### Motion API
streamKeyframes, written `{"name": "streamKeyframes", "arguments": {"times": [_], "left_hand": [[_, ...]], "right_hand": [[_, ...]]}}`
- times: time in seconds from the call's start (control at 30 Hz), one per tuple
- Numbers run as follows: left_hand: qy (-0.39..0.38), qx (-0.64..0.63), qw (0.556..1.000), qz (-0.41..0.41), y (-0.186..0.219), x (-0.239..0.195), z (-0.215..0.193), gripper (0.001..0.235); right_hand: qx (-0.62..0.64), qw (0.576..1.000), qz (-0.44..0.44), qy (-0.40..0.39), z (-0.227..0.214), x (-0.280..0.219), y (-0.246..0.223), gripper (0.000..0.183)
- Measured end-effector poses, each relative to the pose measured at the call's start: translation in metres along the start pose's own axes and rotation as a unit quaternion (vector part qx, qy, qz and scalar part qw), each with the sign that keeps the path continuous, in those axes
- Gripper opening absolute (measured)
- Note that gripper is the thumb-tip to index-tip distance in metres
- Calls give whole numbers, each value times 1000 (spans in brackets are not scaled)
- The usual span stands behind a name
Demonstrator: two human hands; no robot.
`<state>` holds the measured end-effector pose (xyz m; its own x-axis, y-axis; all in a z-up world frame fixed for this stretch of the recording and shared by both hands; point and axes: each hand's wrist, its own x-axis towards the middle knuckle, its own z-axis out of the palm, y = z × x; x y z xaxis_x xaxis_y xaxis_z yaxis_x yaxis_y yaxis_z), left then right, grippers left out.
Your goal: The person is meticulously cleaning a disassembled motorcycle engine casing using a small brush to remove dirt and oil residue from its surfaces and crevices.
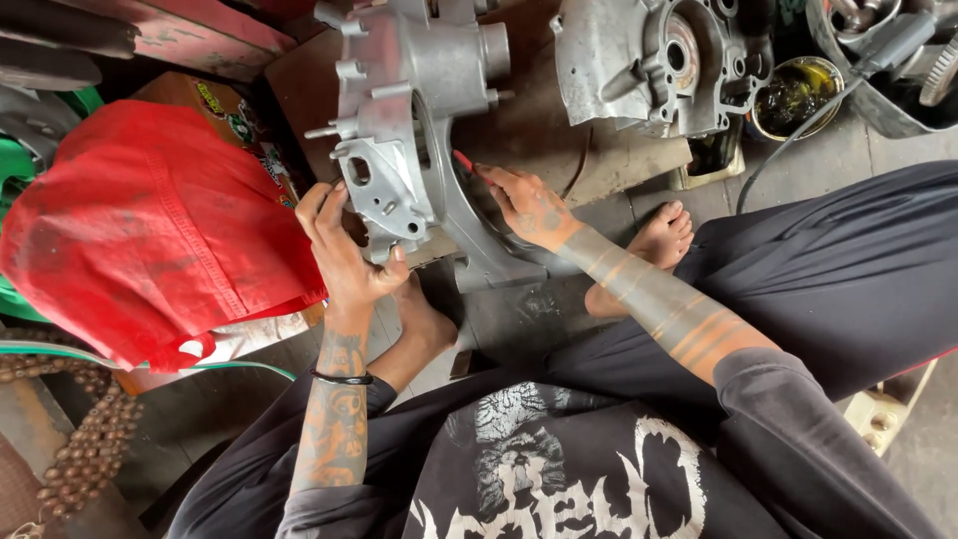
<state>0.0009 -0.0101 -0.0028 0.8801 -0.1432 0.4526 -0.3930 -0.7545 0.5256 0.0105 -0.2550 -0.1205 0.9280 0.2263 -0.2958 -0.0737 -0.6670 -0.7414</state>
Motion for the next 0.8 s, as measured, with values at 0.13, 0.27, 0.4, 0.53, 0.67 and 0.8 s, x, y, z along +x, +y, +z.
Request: {"name": "streamKeyframes", "arguments": {"times": [0.13, 0.27, 0.4, 0.53, 0.67, 0.8], "left_hand": [[2, -14, 1000, -7, 0, -1, 1, 89], [-4, -22, 1000, -6, 1, 0, 1, 89], [-11, -38, 999, -4, -10, -6, 3, 92], [-7, -13, 999, 29, -21, -13, 4, 94], [-16, -10, 999, 37, -27, -16, 5, 92], [-13, -36, 999, 36, -30, -16, 6, 93]], "right_hand": [[163, 984, 24, -69, -22, -1, -3, 30], [-53, 996, -12, -72, -25, 6, 14, 22], [-20, 999, 27, 24, -22, -1, -9, 24], [107, 993, -2, -47, -42, -10, -32, 23], [75, 970, 29, -228, -81, 6, -38, 29], [-10, 957, 52, -285, -72, 9, -16, 35]]}}
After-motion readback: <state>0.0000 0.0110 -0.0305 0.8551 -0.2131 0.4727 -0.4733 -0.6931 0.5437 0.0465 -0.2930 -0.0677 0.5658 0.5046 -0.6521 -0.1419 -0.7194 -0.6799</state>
